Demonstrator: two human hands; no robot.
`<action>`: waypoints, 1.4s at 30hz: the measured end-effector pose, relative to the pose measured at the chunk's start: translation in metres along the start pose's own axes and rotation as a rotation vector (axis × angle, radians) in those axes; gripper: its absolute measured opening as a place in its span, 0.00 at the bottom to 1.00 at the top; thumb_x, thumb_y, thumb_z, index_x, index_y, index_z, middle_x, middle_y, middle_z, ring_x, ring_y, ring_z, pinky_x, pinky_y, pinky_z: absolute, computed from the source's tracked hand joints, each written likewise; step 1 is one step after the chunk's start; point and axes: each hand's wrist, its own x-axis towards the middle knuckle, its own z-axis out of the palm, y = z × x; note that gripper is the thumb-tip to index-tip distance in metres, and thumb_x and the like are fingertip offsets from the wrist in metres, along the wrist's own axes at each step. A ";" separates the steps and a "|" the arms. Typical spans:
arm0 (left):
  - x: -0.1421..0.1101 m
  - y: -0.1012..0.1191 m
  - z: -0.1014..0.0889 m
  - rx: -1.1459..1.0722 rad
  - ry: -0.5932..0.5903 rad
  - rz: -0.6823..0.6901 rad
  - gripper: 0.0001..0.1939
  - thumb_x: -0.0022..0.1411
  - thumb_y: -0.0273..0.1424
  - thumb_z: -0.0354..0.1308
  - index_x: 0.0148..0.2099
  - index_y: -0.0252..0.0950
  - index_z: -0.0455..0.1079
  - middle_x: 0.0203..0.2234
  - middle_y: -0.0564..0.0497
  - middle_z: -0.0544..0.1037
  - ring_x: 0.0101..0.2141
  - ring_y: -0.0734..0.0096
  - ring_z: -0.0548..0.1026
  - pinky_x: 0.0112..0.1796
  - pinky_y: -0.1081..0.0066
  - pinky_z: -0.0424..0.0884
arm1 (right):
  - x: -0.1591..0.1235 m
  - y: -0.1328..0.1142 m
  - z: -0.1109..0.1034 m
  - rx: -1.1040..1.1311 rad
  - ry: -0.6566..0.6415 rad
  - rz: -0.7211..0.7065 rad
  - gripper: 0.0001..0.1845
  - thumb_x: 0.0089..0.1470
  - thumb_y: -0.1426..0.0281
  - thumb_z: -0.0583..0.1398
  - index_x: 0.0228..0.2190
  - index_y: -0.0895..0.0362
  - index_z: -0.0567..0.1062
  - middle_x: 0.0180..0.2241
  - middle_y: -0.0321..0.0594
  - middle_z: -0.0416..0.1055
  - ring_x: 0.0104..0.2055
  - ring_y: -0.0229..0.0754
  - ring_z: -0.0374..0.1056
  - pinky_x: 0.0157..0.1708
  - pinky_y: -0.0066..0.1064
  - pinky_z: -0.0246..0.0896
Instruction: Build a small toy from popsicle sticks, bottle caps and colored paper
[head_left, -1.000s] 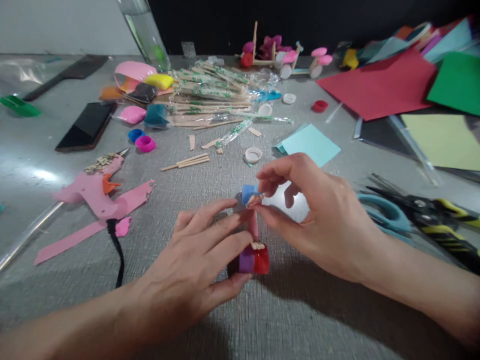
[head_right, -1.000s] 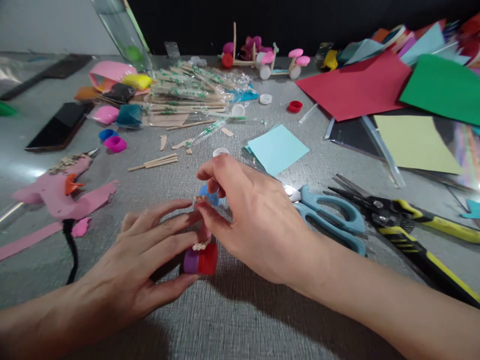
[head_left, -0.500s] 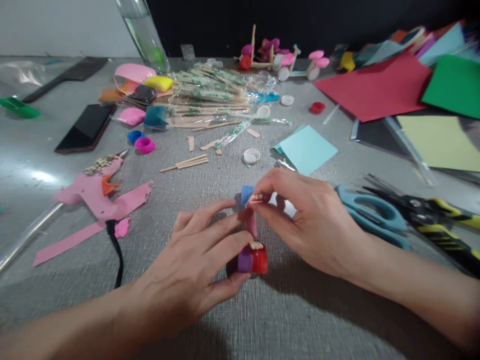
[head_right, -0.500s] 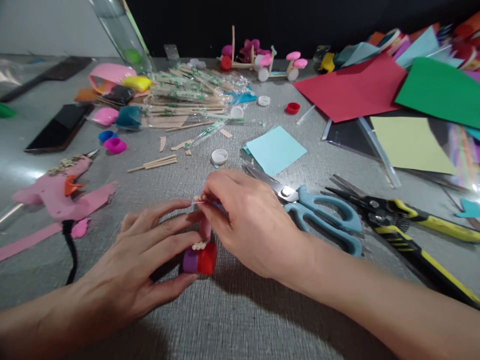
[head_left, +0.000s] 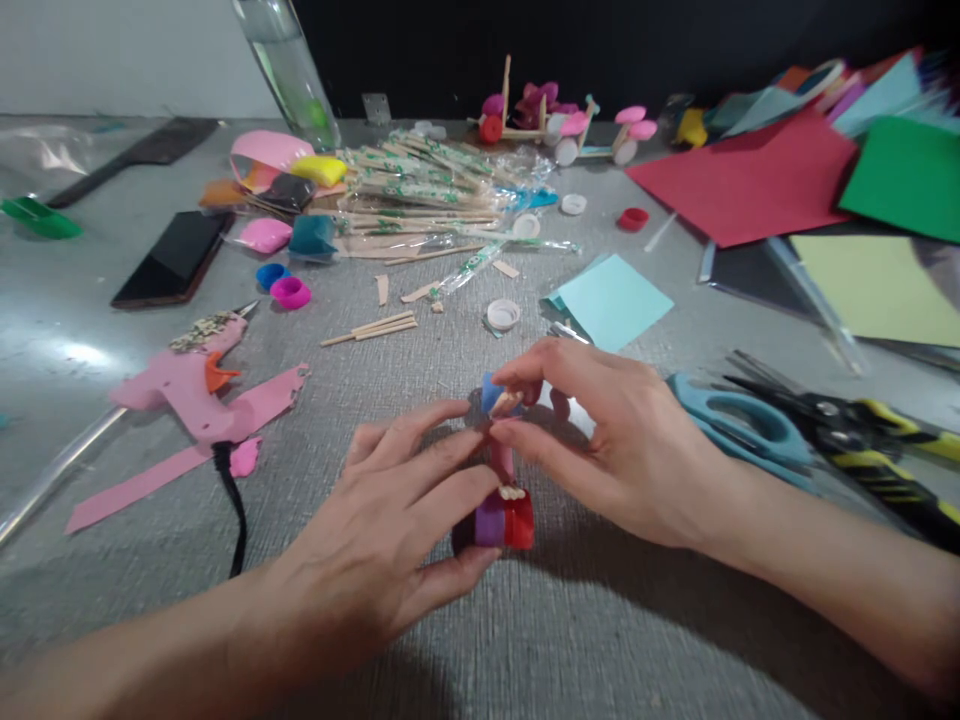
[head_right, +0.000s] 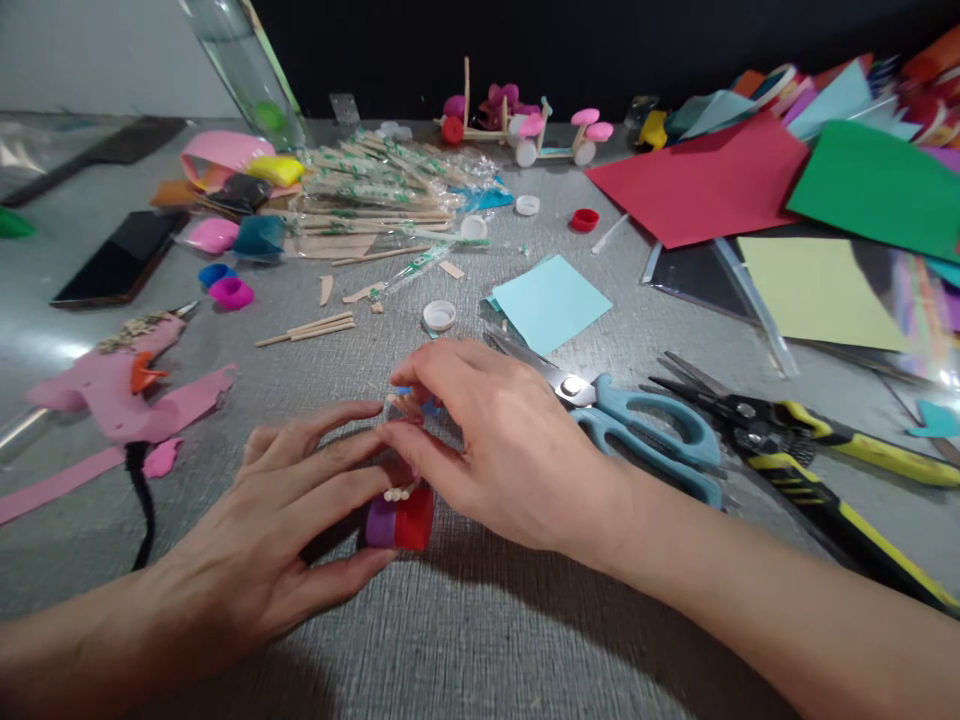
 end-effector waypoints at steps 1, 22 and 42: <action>0.000 0.000 0.000 0.000 -0.005 0.003 0.16 0.68 0.34 0.61 0.56 0.41 0.70 0.57 0.46 0.78 0.63 0.46 0.65 0.51 0.55 0.62 | 0.001 0.001 0.001 -0.009 0.000 0.006 0.04 0.65 0.72 0.61 0.42 0.58 0.73 0.39 0.43 0.75 0.39 0.44 0.70 0.38 0.35 0.63; 0.002 0.002 -0.001 -0.004 -0.028 0.013 0.13 0.68 0.33 0.60 0.54 0.41 0.68 0.55 0.47 0.79 0.64 0.47 0.64 0.52 0.54 0.61 | 0.005 0.004 -0.001 0.068 -0.005 0.003 0.07 0.67 0.74 0.59 0.35 0.59 0.75 0.33 0.40 0.73 0.36 0.41 0.69 0.36 0.33 0.61; 0.002 0.001 0.000 -0.040 -0.048 -0.053 0.27 0.68 0.38 0.61 0.64 0.38 0.59 0.59 0.40 0.75 0.63 0.46 0.65 0.55 0.50 0.64 | 0.006 -0.017 -0.040 -0.106 -0.119 -0.049 0.09 0.65 0.75 0.60 0.32 0.56 0.77 0.25 0.32 0.71 0.25 0.36 0.64 0.26 0.31 0.56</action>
